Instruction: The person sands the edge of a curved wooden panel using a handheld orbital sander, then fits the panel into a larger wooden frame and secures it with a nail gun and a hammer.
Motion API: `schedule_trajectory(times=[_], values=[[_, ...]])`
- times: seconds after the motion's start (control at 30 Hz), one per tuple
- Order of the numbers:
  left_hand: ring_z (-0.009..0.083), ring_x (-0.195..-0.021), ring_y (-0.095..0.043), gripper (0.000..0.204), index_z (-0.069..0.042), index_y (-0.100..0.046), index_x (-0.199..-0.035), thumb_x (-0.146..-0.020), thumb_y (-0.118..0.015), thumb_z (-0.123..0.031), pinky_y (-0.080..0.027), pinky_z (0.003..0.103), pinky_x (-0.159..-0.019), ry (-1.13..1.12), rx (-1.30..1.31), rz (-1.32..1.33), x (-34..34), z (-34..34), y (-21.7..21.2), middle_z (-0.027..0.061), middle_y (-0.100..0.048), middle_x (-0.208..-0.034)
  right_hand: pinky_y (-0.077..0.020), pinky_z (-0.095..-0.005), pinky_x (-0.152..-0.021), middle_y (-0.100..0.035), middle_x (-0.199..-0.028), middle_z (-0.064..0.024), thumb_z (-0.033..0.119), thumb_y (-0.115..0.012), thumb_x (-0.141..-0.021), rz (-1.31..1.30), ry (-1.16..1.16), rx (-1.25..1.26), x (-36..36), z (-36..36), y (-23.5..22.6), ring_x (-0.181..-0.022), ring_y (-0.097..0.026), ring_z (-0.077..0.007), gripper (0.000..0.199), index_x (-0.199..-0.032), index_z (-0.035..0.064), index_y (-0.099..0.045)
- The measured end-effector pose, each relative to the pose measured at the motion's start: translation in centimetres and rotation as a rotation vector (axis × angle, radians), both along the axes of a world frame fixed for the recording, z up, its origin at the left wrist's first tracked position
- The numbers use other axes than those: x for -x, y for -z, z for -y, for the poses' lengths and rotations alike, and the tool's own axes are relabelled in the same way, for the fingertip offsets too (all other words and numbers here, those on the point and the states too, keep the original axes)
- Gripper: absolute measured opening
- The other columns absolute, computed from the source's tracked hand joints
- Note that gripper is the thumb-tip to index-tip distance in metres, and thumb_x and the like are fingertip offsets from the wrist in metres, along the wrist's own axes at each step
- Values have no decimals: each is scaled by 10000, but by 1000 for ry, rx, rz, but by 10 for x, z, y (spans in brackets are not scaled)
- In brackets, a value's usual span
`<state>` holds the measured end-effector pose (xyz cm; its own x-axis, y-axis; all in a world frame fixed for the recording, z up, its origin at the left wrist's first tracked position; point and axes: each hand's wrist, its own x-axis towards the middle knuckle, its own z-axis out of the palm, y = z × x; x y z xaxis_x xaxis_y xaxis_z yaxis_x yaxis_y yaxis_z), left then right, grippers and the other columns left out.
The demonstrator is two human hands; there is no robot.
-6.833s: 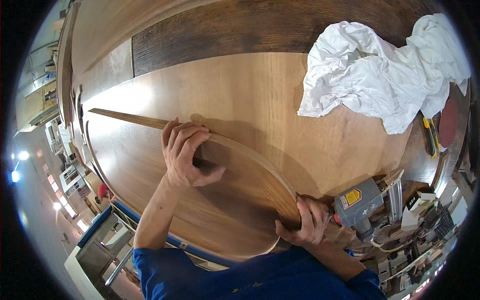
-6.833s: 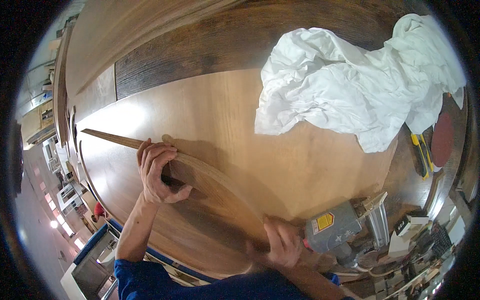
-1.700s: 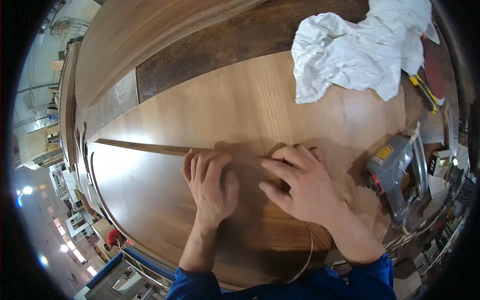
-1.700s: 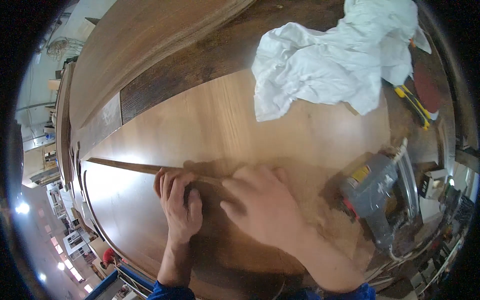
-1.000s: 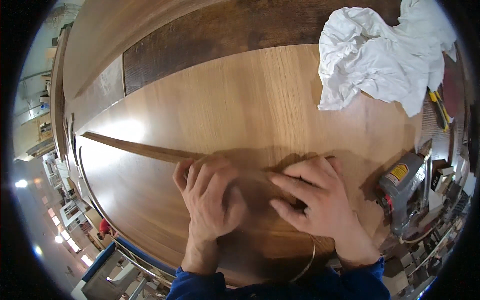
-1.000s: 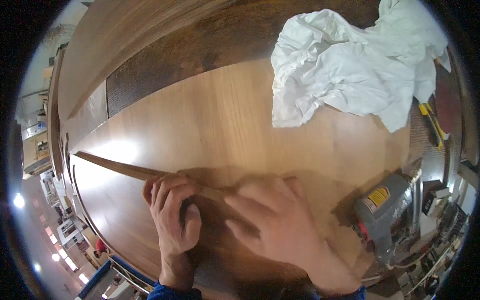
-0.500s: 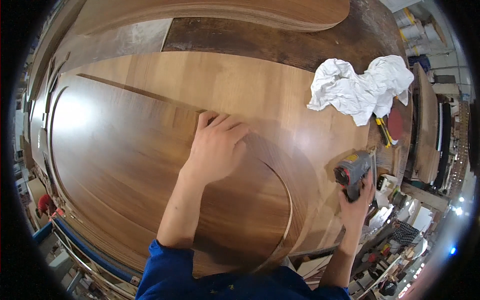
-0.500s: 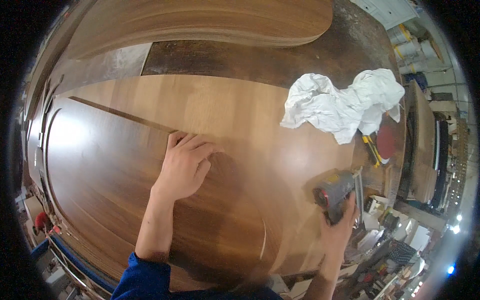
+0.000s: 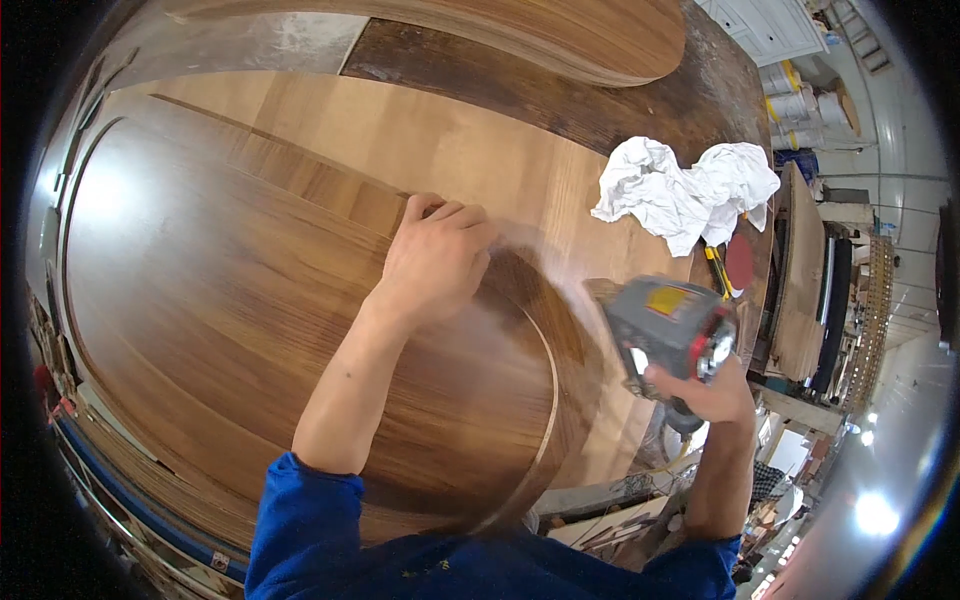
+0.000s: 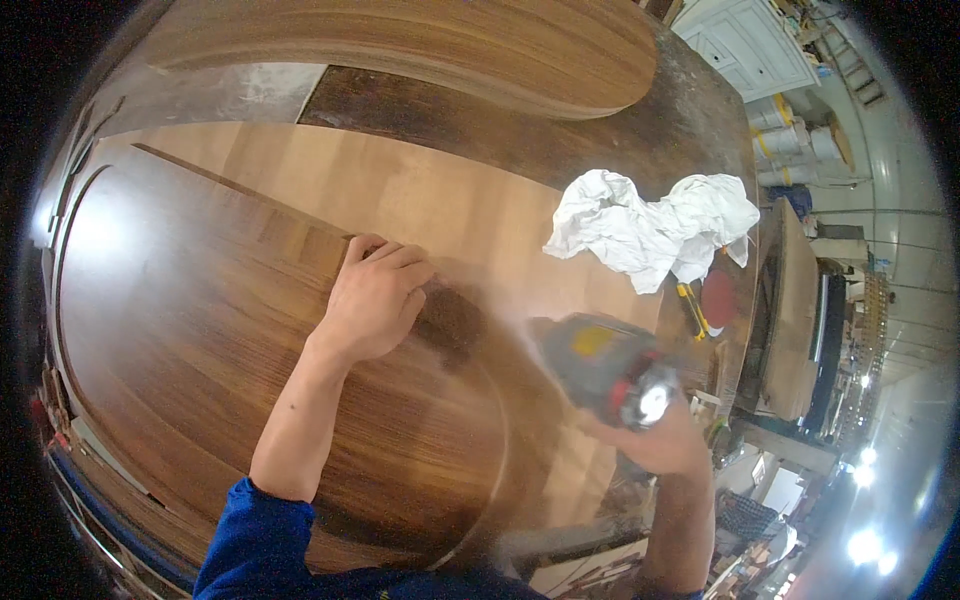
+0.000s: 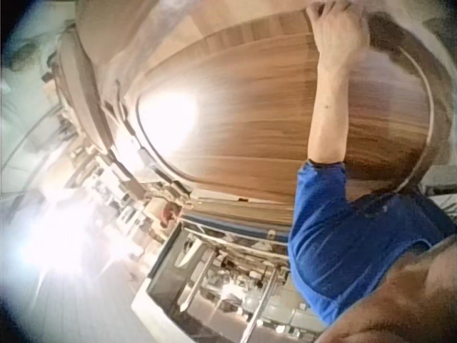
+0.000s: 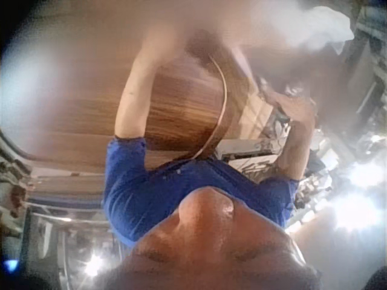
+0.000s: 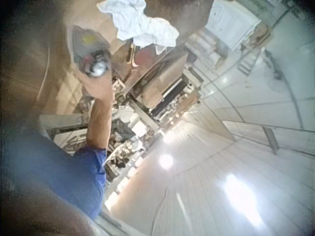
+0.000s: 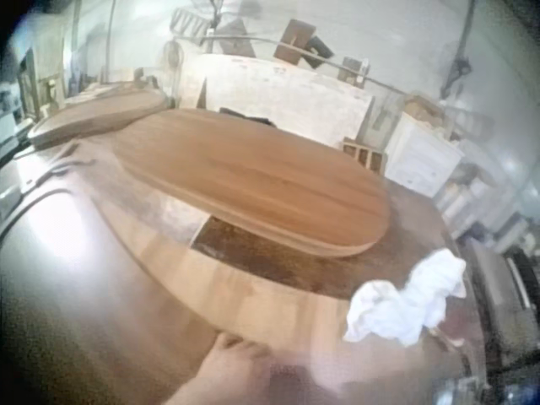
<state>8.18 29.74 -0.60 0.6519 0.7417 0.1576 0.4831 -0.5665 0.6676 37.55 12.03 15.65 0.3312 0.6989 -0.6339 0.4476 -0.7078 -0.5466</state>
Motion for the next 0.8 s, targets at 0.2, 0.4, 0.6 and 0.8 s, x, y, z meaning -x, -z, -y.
schedule_trajectory(times=[0.2, 0.4, 0.6, 0.8], values=[[257, -1169, -634, 216, -88, -733, -1073, -864, -683, -67, -368, 466, -1135, -17, 8, 5, 5, 0, 4, 73, -711, -1179, -532, -306, -1007, -703, -1226, -80, 110, -896, -775, -320, -147, -64, 70, -83, 4, -1142, -659, -157, 714, -1393, -5, -558], [250, -1162, -638, 203, -97, -740, -1057, -864, -681, -69, -379, 459, -1120, -19, 13, 1, 1, 1, 2, 62, -714, -1159, -508, -333, -1074, -701, -1278, -76, 99, -849, -775, -290, -171, 93, 70, -98, 3, -1198, -656, -170, 641, -1362, 6, -610], [249, -1147, -645, 185, -107, -737, -1036, -863, -680, -73, -392, 449, -1096, -15, -10, 45, 0, -1, 0, 42, -718, -1134, -495, -338, -1094, -694, -1312, -91, 114, -866, -776, -233, -211, 89, 71, -105, 5, -1221, -646, -169, 688, -1398, 1, -594], [267, -1142, -643, 215, -111, -723, -1057, -849, -684, -71, -393, 457, -1093, 4, -39, 38, -4, -1, 4, 51, -709, -1126, -575, -338, -836, -726, -1150, -100, 155, -856, -808, -200, -260, 261, 77, -120, -6, -934, -688, -156, 679, -1410, 2, -582]])
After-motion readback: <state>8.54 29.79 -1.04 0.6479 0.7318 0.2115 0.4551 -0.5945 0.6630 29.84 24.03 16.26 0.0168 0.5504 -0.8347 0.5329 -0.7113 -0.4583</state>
